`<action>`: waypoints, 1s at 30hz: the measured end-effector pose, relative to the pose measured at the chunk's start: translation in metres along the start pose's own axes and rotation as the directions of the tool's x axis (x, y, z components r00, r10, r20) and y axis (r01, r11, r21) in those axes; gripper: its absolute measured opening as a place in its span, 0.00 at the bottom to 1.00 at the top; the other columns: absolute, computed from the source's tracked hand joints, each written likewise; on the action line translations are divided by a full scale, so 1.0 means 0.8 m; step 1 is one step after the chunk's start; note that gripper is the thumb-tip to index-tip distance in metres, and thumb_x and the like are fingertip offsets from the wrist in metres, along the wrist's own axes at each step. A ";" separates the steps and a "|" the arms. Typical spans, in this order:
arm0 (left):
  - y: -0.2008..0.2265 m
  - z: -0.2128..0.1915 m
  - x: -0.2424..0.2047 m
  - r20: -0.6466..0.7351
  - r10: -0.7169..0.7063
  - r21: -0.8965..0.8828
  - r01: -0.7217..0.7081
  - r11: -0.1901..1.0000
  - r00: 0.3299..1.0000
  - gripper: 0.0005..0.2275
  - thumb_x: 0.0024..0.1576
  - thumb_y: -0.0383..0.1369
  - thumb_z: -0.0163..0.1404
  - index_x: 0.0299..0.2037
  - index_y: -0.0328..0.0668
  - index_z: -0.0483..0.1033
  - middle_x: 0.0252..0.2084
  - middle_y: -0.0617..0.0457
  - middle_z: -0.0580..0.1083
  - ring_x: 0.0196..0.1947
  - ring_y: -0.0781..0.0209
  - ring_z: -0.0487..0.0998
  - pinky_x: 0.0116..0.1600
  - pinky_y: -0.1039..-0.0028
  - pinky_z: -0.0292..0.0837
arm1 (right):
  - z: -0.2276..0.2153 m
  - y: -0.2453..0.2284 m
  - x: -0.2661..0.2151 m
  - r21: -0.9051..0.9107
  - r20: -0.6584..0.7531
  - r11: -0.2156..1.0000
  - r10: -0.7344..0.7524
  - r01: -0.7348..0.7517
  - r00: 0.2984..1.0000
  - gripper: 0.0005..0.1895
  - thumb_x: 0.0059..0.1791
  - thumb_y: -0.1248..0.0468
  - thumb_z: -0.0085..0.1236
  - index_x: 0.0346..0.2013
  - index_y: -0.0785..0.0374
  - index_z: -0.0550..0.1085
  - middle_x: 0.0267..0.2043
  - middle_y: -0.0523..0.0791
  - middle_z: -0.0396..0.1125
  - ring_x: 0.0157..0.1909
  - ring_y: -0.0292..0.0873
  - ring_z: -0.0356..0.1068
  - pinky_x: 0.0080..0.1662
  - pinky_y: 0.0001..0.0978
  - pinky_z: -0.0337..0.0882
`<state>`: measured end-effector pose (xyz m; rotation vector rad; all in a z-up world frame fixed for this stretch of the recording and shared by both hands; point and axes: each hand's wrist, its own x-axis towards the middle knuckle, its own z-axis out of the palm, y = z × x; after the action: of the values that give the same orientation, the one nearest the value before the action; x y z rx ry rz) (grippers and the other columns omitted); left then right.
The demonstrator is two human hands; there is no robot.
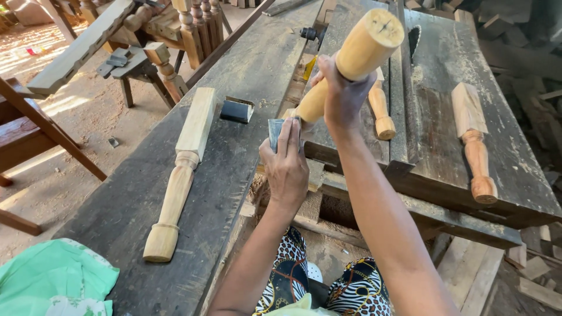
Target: Sanding wooden furniture legs to a smooth finish using sandpaper.
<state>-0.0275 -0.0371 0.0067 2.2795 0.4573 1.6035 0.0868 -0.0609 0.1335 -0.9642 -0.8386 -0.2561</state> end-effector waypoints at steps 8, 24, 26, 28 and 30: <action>-0.004 -0.001 -0.013 -0.014 0.011 -0.040 -0.011 0.999 1.000 0.21 0.61 0.24 0.50 0.66 0.34 0.69 0.69 0.48 0.67 0.56 0.37 0.69 0.62 0.55 0.67 | -0.016 -0.001 -0.020 -0.034 0.025 0.994 -0.104 0.104 0.994 0.06 0.47 0.73 0.58 0.37 0.69 0.70 0.28 0.47 0.69 0.27 0.44 0.75 0.33 0.37 0.81; -0.006 -0.004 0.023 0.208 0.061 0.098 -0.083 0.992 0.976 0.20 0.60 0.22 0.48 0.63 0.32 0.72 0.67 0.51 0.70 0.46 0.43 0.68 0.55 0.59 0.66 | -0.029 -0.003 -0.009 0.173 0.082 0.985 0.010 -0.024 0.997 0.06 0.45 0.75 0.52 0.34 0.66 0.66 0.29 0.46 0.63 0.27 0.42 0.67 0.35 0.39 0.77; -0.005 -0.003 0.005 0.113 0.077 0.154 -0.094 0.984 0.991 0.22 0.56 0.23 0.48 0.62 0.32 0.73 0.66 0.53 0.70 0.48 0.44 0.68 0.60 0.57 0.65 | -0.028 0.005 0.000 0.145 0.100 0.989 -0.015 0.000 0.995 0.06 0.45 0.74 0.53 0.35 0.67 0.67 0.29 0.46 0.64 0.27 0.42 0.69 0.34 0.40 0.79; -0.006 -0.001 0.011 0.114 0.080 0.150 -0.097 0.984 0.990 0.22 0.56 0.23 0.48 0.63 0.32 0.72 0.67 0.52 0.70 0.47 0.44 0.68 0.59 0.57 0.66 | -0.028 0.013 0.004 0.151 0.092 0.989 -0.011 -0.003 0.996 0.06 0.46 0.74 0.54 0.35 0.67 0.68 0.29 0.46 0.65 0.26 0.42 0.69 0.34 0.40 0.79; -0.005 0.001 0.018 0.115 0.078 0.142 -0.095 0.985 0.990 0.22 0.57 0.22 0.47 0.64 0.31 0.72 0.67 0.52 0.69 0.47 0.43 0.67 0.59 0.58 0.66 | -0.029 0.019 0.006 0.152 0.086 0.988 -0.005 -0.008 0.996 0.06 0.46 0.74 0.55 0.35 0.67 0.68 0.28 0.46 0.65 0.26 0.42 0.69 0.34 0.39 0.79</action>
<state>-0.0224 -0.0272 0.0164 2.5146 0.4697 1.5214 0.1102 -0.0703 0.1211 -0.8372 -0.9231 -0.1477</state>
